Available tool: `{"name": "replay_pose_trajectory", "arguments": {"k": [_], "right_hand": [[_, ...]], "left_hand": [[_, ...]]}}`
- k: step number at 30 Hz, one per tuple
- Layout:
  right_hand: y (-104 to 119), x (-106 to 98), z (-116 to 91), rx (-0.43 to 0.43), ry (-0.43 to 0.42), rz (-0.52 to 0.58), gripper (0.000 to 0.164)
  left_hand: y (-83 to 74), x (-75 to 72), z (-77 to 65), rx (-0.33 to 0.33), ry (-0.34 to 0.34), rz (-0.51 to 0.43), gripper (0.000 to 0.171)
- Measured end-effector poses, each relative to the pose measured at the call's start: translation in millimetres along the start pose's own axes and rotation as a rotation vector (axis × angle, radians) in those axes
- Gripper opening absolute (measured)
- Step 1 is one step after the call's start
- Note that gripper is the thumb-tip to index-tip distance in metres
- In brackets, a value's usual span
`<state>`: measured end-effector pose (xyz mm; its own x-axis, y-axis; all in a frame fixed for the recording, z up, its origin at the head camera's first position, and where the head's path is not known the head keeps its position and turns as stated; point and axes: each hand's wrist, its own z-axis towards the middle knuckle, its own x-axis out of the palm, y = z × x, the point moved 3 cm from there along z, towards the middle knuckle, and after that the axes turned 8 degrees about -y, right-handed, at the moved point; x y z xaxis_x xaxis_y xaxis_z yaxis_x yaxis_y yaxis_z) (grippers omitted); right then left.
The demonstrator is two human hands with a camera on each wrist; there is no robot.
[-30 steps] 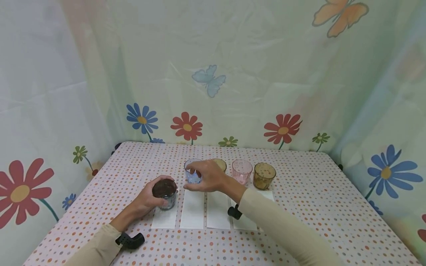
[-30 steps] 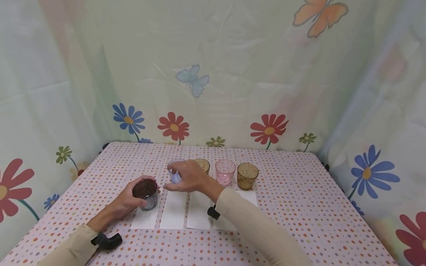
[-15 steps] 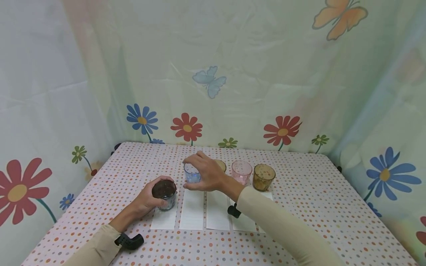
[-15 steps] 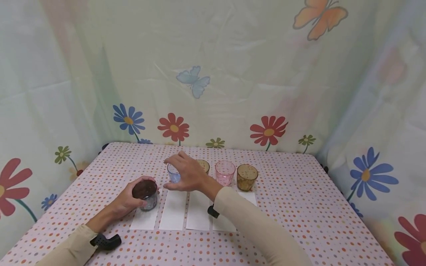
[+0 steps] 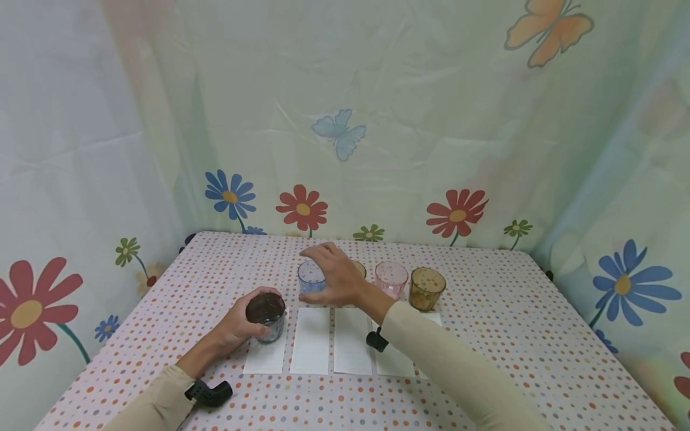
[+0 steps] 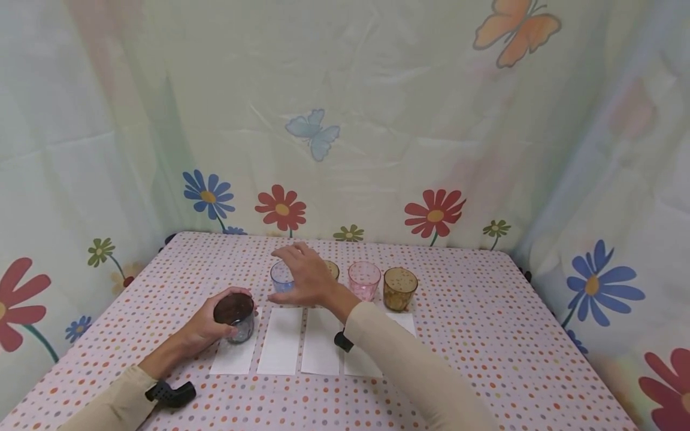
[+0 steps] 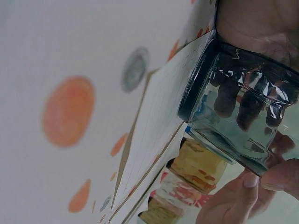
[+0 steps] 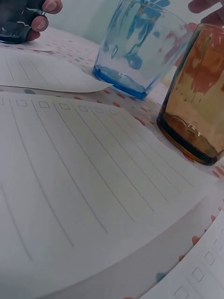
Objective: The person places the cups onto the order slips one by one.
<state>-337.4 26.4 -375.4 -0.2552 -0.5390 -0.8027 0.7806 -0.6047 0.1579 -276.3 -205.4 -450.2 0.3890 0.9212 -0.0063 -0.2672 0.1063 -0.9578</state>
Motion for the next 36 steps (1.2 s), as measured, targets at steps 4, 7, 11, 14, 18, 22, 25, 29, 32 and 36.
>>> {"name": "replay_pose_trajectory", "arguments": {"k": [4,7,11,14,18,22,25,29,32,36], "right_hand": [[0.4,3.7,0.7,0.064,0.111,-0.020,0.095],[1.4,6.2,1.6,0.088,0.163,-0.031,0.099],[-0.3,10.4,1.3,0.108,0.199,-0.050,0.104],[-2.8,13.2,1.2,0.127,0.232,-0.067,0.107],[-5.4,13.5,2.8,0.155,0.273,-0.078,0.105],[-10.1,13.8,5.8,0.191,0.300,-0.101,0.102],[-12.5,15.1,7.3,0.226,0.336,-0.101,0.101],[-12.8,16.3,8.0,0.264,0.391,-0.093,0.100],[-12.4,16.6,8.6,0.274,0.406,-0.100,0.100],[-13.1,18.0,8.7,0.280,0.407,-0.113,0.099]], "left_hand": [[0.0,0.7,-0.1,0.002,0.001,0.006,0.074],[0.7,0.8,-0.4,0.004,0.002,0.008,0.076],[2.4,1.0,-2.4,-0.004,-0.004,0.019,0.072],[3.0,1.1,-3.9,-0.011,-0.007,0.017,0.072],[2.2,0.3,-3.6,-0.008,-0.003,0.008,0.074],[0.2,0.6,-1.6,-0.001,-0.002,0.006,0.073],[-1.0,1.2,-1.6,0.001,-0.004,0.005,0.073],[-1.9,1.6,-1.7,-0.001,-0.010,0.010,0.073],[-1.9,1.4,-1.3,0.003,-0.008,0.002,0.071],[-1.0,0.7,-1.3,0.021,0.006,-0.016,0.070]]}}
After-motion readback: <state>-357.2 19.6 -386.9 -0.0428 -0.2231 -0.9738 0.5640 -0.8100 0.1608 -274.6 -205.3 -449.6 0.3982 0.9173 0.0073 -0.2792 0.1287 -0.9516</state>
